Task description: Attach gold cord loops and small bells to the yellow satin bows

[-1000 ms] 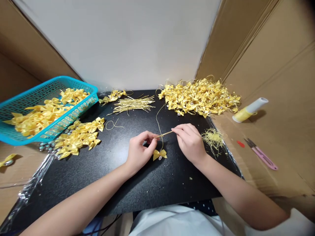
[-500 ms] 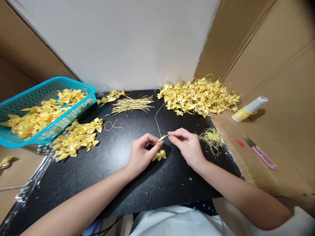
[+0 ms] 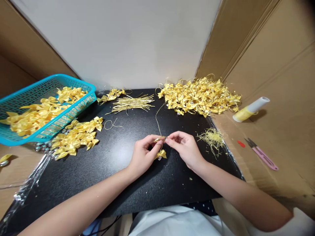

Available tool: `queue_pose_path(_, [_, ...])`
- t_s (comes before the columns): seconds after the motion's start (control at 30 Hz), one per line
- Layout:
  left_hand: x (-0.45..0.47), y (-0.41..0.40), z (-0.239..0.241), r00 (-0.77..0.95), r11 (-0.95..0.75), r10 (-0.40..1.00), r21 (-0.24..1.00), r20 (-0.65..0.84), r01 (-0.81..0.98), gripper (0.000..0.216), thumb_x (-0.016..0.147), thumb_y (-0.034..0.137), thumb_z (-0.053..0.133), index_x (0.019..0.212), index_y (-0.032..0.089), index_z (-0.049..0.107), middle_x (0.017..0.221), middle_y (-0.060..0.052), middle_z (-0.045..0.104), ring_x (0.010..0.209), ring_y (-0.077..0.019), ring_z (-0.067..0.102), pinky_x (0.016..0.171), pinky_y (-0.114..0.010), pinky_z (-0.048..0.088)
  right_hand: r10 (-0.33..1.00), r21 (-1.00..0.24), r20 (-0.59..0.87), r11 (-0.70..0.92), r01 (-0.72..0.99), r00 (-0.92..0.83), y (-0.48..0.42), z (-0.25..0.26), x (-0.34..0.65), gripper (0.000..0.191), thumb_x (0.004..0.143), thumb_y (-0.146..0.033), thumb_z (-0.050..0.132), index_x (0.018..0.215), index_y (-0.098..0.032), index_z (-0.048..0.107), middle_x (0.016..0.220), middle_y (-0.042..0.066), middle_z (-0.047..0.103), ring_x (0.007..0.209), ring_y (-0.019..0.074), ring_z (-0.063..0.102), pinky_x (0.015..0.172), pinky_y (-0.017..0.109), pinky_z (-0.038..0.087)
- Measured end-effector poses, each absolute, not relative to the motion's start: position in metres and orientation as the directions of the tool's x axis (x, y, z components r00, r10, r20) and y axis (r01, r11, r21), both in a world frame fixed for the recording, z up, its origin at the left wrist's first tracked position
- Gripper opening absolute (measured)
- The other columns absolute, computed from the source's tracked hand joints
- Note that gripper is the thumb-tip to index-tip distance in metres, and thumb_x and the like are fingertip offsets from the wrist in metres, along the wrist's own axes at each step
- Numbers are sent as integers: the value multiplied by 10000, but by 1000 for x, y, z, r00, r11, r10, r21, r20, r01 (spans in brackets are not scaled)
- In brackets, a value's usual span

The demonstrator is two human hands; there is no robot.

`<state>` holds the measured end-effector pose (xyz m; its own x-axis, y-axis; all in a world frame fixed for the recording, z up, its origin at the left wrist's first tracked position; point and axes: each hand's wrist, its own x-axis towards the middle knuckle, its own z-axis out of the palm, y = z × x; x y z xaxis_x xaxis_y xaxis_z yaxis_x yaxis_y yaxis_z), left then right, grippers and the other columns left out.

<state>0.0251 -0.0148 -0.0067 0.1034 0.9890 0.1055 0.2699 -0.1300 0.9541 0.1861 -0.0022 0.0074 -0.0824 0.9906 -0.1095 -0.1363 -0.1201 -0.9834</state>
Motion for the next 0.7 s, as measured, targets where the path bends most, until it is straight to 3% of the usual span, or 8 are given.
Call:
queue_pose_path(0.3, [24, -15, -9, 101, -101, 992, 962, 78, 252, 215, 870, 342, 607, 923, 161, 710, 825, -55, 719, 759, -167, 660, 690, -260, 502, 997, -997, 70, 71, 9, -22, 0, 2, 190, 153, 691, -340, 752, 691, -193, 710, 738, 29, 665, 662, 140, 580, 624, 280, 473])
queue_pose_path(0.47, [25, -15, -8, 98, -86, 993, 964, 63, 251, 206, 860, 333, 615, 916, 161, 714, 826, -60, 725, 728, -162, 653, 666, -259, 494, 995, -989, -70, -78, -126, -69, 1, 5, 189, 254, 600, -405, 823, 688, -194, 713, 674, 23, 694, 625, 147, 615, 633, 297, 513])
queue_pose_path(0.7, [26, -15, -6, 63, -83, 996, 966, 69, 246, 178, 840, 302, 630, 898, 164, 727, 836, -61, 731, 729, -154, 644, 667, -253, 482, 977, -925, -201, -212, -315, -68, 1, 7, 186, 245, 541, -325, 858, 659, -187, 694, 669, -2, 691, 629, 122, 648, 689, 281, 546])
